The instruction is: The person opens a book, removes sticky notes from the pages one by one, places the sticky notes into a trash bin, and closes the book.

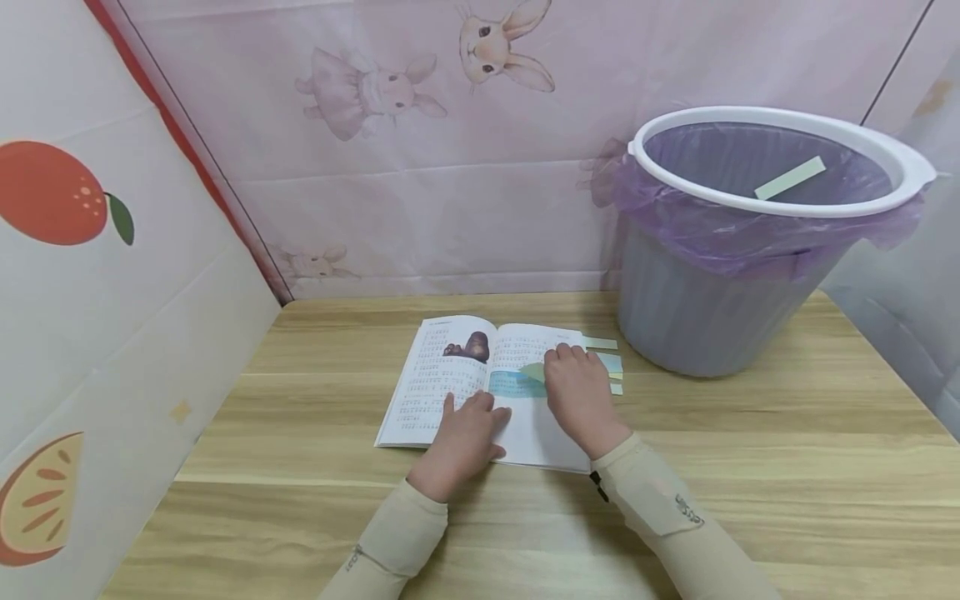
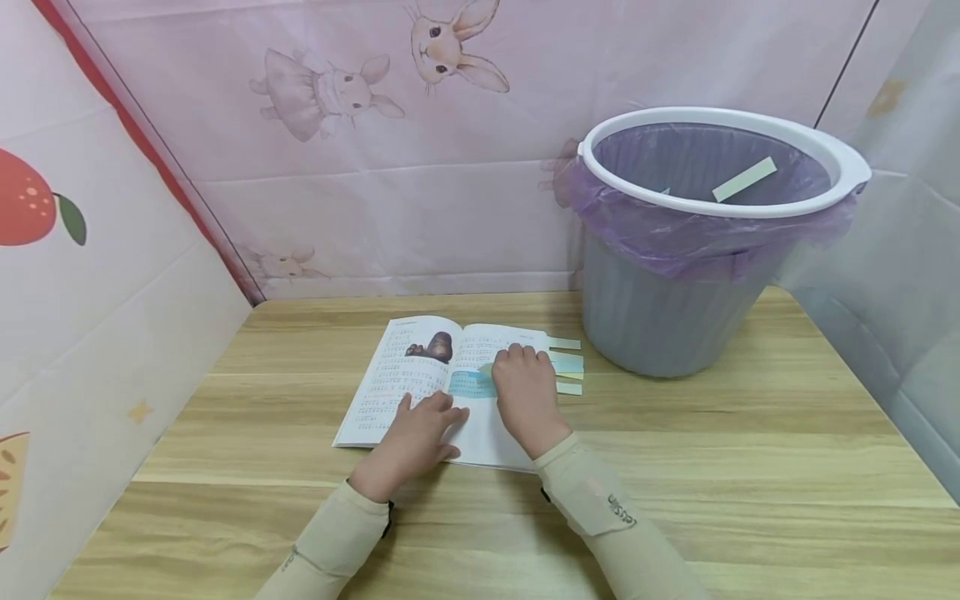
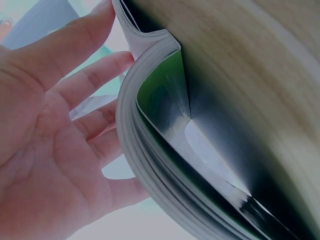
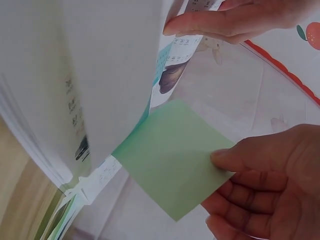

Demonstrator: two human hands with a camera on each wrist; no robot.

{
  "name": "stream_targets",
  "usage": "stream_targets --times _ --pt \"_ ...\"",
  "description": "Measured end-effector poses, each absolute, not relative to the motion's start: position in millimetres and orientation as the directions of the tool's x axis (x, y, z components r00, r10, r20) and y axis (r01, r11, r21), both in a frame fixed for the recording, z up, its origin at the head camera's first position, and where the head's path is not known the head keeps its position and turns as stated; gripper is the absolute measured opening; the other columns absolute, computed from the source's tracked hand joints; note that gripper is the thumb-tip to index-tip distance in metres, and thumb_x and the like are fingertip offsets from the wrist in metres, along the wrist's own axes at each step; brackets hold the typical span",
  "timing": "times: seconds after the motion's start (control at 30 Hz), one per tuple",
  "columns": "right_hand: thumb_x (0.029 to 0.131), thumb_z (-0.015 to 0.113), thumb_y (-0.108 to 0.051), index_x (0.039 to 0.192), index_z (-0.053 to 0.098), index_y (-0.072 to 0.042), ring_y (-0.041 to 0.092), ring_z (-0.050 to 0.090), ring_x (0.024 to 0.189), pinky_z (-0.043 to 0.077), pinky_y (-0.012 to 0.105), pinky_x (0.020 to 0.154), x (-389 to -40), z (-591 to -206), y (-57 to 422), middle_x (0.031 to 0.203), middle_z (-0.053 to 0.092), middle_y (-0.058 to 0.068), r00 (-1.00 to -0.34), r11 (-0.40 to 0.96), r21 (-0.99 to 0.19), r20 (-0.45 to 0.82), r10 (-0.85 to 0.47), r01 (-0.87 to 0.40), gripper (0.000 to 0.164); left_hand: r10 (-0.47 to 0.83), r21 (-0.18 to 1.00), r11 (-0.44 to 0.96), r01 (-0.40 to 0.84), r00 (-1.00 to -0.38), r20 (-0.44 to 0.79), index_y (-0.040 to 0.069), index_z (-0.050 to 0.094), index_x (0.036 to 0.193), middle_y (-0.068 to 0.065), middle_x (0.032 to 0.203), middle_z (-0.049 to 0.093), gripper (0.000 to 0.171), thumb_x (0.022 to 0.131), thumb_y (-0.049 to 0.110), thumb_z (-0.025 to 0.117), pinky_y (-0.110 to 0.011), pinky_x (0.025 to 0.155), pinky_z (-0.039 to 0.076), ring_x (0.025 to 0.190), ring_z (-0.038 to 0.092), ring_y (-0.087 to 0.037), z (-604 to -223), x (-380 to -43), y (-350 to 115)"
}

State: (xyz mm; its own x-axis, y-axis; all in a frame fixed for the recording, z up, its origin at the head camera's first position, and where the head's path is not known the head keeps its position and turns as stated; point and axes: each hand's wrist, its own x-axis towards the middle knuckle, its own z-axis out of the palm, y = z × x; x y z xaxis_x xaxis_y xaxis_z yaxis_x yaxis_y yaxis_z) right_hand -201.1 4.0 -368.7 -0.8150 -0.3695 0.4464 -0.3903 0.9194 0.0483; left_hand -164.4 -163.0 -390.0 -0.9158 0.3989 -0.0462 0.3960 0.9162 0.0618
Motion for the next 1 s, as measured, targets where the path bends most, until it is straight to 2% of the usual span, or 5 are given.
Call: stream_targets --times 0.33,0.5,0.63,0.87,1.0 --pt "0.076 0.074 0.0 0.078 0.065 0.003 0.024 0.056 0.061 0.043 0.031 0.051 -203.3 -363.7 10.1 0.069 0.059 0.011 -0.803 0.928 0.022 0.495 -0.333 -0.372 0.009 0.4 0.05 0.916 0.398 -0.915 -0.052 0.015 0.065 0.124 -0.008 0.115 0.06 0.048 0.08 0.03 0.078 -0.062 0.101 0.035 0.118 0.053 -0.026 -390.5 -164.6 -163.0" --pt "0.074 0.069 0.006 0.068 0.06 0.002 0.021 0.049 0.054 0.037 0.028 0.044 -205.0 -362.9 14.1 0.064 0.055 0.01 -0.768 0.925 0.001 0.556 -0.316 -0.38 0.011 0.4 0.055 0.916 0.397 -0.915 -0.051 0.014 0.065 0.123 -0.008 0.116 0.06 0.048 0.08 0.029 0.078 -0.063 0.101 0.034 0.117 0.053 -0.027 -389.3 -163.7 -163.1" --pt "0.074 0.067 0.009 0.066 0.059 0.002 0.02 0.045 0.051 0.037 0.029 0.044 -205.9 -360.1 16.7 0.061 0.052 0.009 -0.759 0.925 -0.022 0.579 -0.298 -0.38 0.014 0.402 0.06 0.915 0.399 -0.915 -0.042 0.014 0.065 0.122 -0.008 0.115 0.061 0.047 0.08 0.028 0.078 -0.063 0.101 0.034 0.117 0.053 -0.027 -389.5 -163.7 -163.5" --pt "0.08 0.067 0.005 0.073 0.062 0.004 0.026 0.053 0.056 0.04 0.032 0.048 -205.3 -352.3 23.7 0.068 0.059 0.012 -0.777 0.927 -0.089 0.579 -0.249 -0.364 0.008 0.396 0.073 0.917 0.392 -0.917 -0.047 0.014 0.065 0.123 -0.009 0.118 0.06 0.048 0.08 0.028 0.078 -0.063 0.102 0.033 0.121 0.051 -0.028 -390.4 -164.2 -163.4" --pt "0.084 0.066 0.001 0.082 0.066 0.006 0.031 0.06 0.066 0.048 0.038 0.055 -204.0 -346.2 29.9 0.078 0.064 0.016 -0.77 0.91 -0.178 0.607 -0.198 -0.375 0.005 0.393 0.07 0.918 0.389 -0.918 -0.053 0.014 0.065 0.124 -0.009 0.117 0.06 0.048 0.08 0.028 0.078 -0.063 0.102 0.033 0.12 0.051 -0.028 -391.5 -164.1 -163.4"
